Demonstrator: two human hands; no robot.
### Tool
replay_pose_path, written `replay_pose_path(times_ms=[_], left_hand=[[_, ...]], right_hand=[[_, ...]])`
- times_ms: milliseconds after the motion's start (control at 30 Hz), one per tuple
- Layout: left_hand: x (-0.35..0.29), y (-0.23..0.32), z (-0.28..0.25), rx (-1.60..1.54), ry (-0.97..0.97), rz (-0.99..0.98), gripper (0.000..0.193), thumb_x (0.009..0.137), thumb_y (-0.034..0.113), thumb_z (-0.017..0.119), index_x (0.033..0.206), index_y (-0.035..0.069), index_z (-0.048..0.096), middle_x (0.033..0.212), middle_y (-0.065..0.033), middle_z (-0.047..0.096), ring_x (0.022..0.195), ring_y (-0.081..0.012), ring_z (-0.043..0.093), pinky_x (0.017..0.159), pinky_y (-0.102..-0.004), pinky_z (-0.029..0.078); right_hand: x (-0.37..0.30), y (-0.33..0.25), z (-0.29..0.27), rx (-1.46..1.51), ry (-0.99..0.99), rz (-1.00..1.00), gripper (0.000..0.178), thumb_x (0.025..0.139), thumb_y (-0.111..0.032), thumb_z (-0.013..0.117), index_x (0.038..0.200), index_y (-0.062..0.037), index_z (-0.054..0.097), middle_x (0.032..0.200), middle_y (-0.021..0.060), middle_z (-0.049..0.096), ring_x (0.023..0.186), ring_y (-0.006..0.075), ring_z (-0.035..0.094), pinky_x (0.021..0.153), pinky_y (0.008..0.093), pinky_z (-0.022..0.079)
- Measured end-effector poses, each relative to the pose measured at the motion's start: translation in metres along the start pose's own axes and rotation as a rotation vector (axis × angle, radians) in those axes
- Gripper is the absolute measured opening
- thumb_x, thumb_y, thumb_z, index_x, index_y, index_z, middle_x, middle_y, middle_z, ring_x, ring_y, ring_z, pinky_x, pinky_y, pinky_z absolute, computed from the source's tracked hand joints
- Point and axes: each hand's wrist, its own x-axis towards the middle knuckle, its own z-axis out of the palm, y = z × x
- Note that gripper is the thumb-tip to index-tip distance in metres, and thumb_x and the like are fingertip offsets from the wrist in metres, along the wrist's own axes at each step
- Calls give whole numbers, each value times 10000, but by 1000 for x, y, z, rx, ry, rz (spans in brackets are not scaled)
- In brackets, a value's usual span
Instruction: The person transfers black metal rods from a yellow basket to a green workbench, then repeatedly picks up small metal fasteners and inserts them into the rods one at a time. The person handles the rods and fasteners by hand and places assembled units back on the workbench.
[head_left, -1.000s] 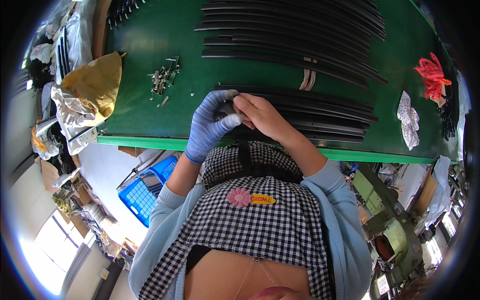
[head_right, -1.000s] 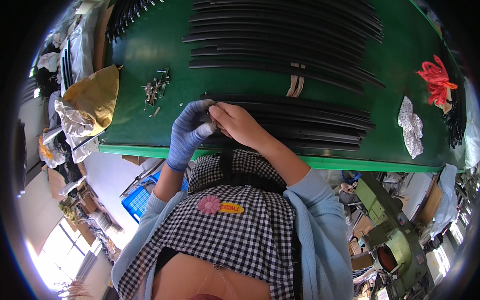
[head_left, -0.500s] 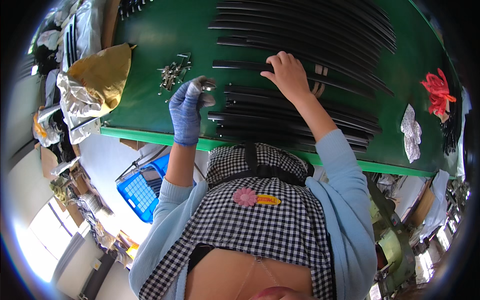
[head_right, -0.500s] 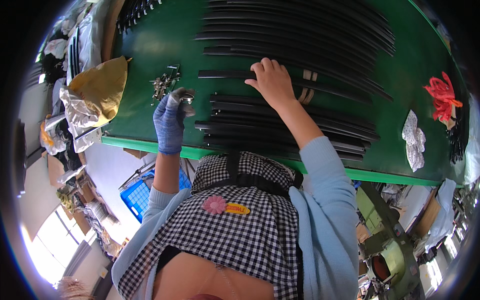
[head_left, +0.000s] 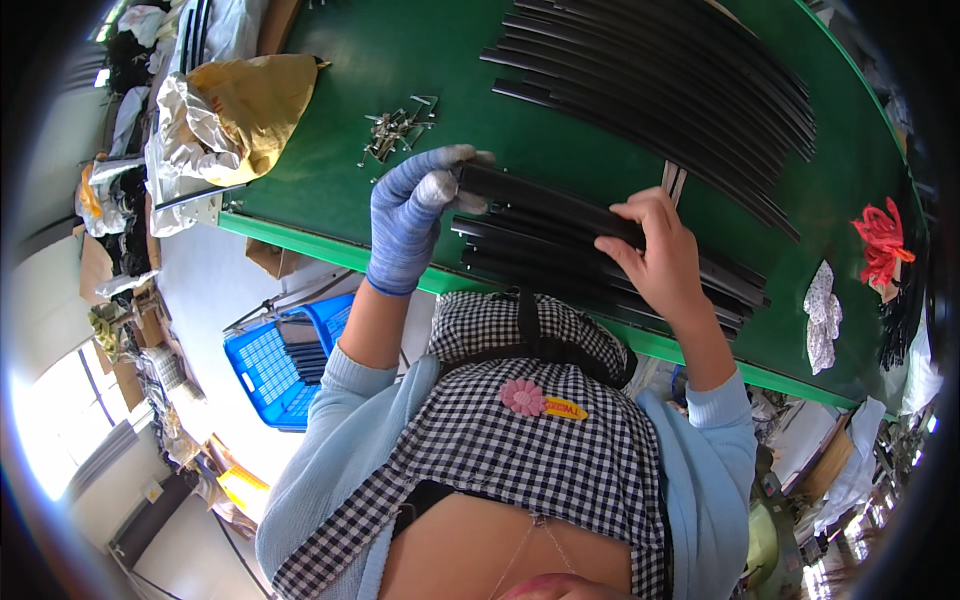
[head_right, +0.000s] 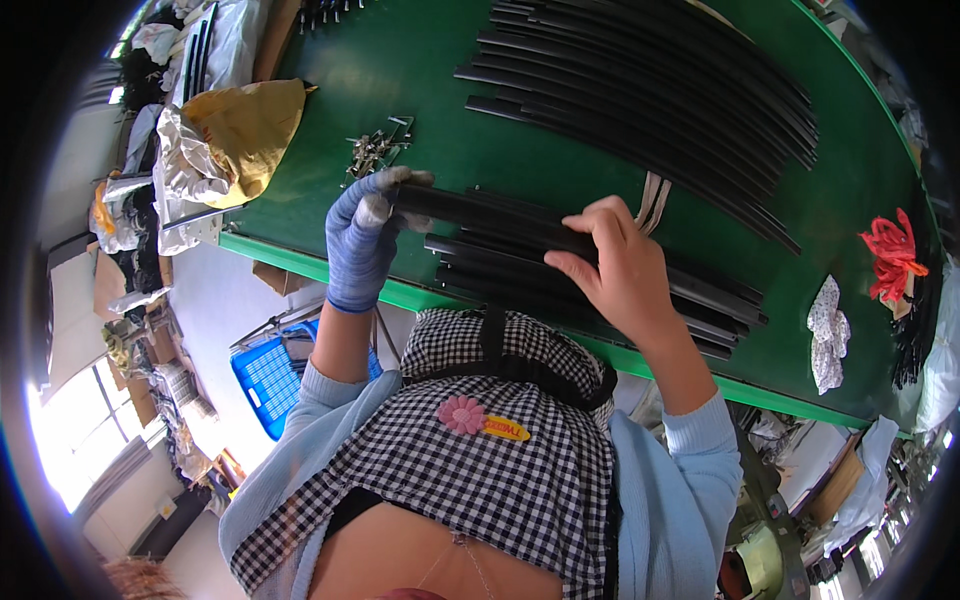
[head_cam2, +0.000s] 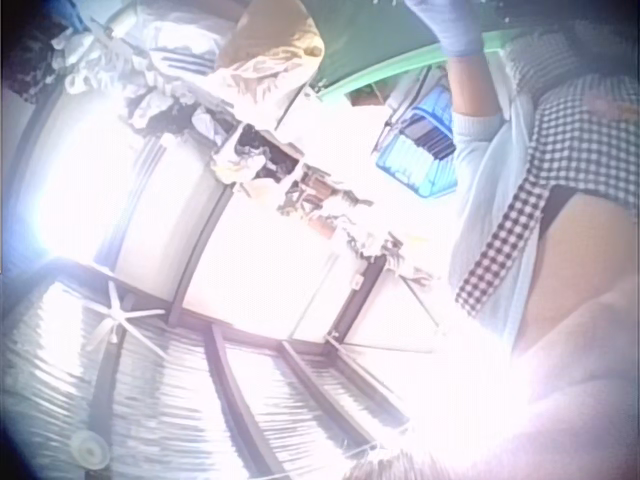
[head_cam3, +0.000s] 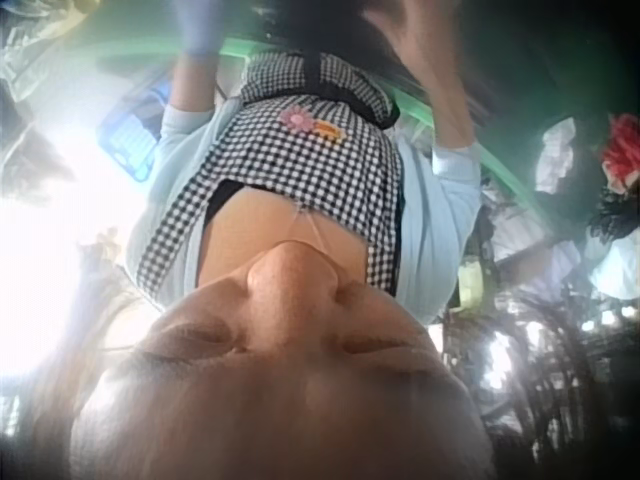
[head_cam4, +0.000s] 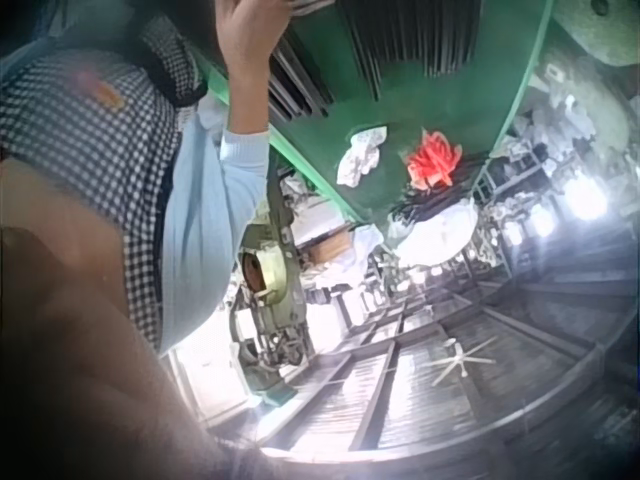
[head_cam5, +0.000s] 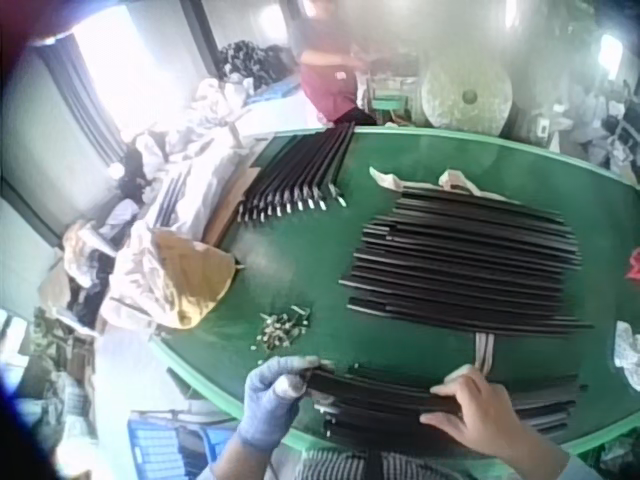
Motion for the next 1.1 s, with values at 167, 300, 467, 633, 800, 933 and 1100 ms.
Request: replay_pose_path(times_ms=[167,300,467,633,800,933,1100], left_hand=[[-6,-2,-3,-404,-416,-165,848,823,709,617,1324,27,586,878,-90,561,542,-154,572,544,-329,587],[-15,7,4,-488,-474,-212,709,938,545,602,1266,-83,582,659,-64,548,568,-176,602,594,-355,603],[-26,15,8,-438,-372,-391,657,949,515,599,1259,-64,590,708,-61,545,540,-163,582,542,-364,611],[-26,12,14,-798,-354,-682,644,941,422,632,1338,-71,513,752,-74,550,560,-176,592,579,-412,631],[-22,15,4,-713,-413,-748,573,896,282,673,1302,-82,499,771,-86,545,589,-175,597,640,-450,640],[-20,16,-3,-829,-497,-856,415,893,185,643,1196,-78,534,770,-84,542,587,-161,590,667,-451,643],[-20,19,-6,-657,-530,-873,445,851,208,634,1207,-52,575,743,-47,529,593,-131,572,673,-393,641]], right_hand=[[-17,-29,-13,112,5,-26,431,785,-335,811,997,-40,580,935,96,598,730,224,645,576,289,528],[-36,-41,-18,155,14,58,431,792,-347,811,999,-41,588,937,90,599,720,206,638,551,280,502],[-52,-45,-14,190,-1,157,427,818,-371,788,1009,-42,594,939,87,597,719,200,631,555,282,503],[-67,-45,-6,250,-23,261,433,836,-392,767,1021,-39,596,952,92,594,745,215,633,588,284,514],[-75,-50,-3,229,-45,284,429,825,-362,782,1037,-41,591,964,97,595,767,235,635,614,299,527],[-79,-58,-2,195,-33,271,424,812,-342,796,1041,-51,590,965,91,596,762,230,634,588,296,519],[-84,-59,0,178,-16,268,425,798,-337,805,1040,-60,592,965,84,596,756,221,633,554,290,506]])
